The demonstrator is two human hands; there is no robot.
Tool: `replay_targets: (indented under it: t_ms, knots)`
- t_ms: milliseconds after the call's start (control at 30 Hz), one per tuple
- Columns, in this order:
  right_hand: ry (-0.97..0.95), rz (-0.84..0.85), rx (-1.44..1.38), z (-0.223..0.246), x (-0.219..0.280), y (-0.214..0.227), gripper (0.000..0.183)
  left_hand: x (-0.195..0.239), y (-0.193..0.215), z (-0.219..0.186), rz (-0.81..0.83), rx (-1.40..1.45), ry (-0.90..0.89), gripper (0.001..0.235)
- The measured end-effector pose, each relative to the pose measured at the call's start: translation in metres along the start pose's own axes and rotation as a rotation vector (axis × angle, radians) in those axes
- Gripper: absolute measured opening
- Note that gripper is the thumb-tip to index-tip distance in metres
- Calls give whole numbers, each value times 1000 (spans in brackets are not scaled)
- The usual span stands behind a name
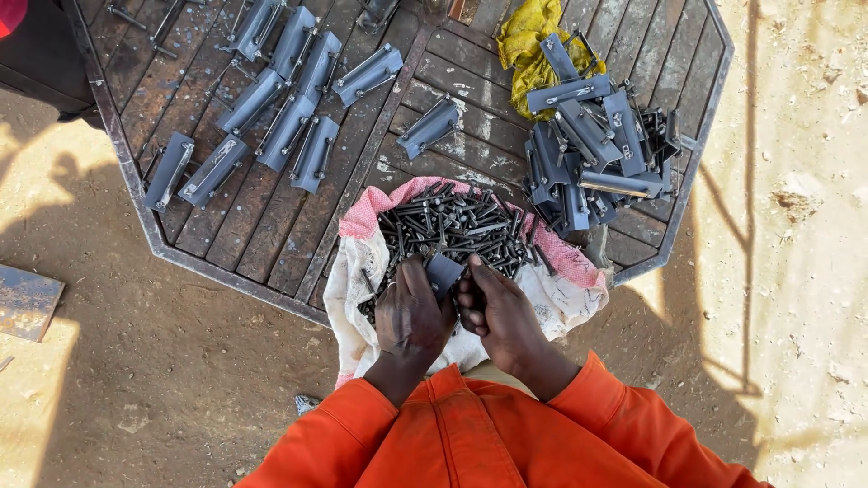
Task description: A person in an orange jumpsuit is assembling metal brackets by fitting bolts into them on a metal table.
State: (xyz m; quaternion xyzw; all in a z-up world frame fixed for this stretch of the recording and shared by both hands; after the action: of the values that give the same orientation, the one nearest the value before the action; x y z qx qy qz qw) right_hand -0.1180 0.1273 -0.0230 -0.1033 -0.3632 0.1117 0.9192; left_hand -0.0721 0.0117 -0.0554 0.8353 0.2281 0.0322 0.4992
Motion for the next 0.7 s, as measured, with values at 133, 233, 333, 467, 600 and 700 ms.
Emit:
replay_targets:
  t_ms: [133, 233, 333, 467, 600, 700]
  knots:
    - [-254, 120, -38, -6, -7, 3, 47, -2, -2, -2, -63, -1, -57, 68]
    - [-30, 111, 243, 6, -13, 15, 50, -7, -1, -2, -82, 17, -55, 67]
    - [430, 51, 653, 41, 1, 13, 45, -10, -3, -3, -99, 21, -35, 65]
    - [685, 37, 1139, 29, -10, 27, 46, -9, 0, -8, -75, 85, -28, 68]
    - [750, 97, 1091, 47, 6, 9, 50, -8, 2, -12, -91, 108, -18, 63]
    - [859, 91, 963, 64, 15, 7, 48, -10, 8, -17, -90, 110, -1, 64]
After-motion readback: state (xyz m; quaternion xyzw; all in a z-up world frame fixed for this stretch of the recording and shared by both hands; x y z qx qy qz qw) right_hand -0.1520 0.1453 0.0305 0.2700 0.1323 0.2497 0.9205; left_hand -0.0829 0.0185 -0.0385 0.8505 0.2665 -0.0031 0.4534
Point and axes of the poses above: each hand's wrist, its own x-axis away from the middle knuckle, its own y-axis out of the back of the hand, z = x × y, the point moved 7 cm from there along -x, towards the middle knuckle, and after that the axes turned 2 degrees about x, right-handed, at the moved point
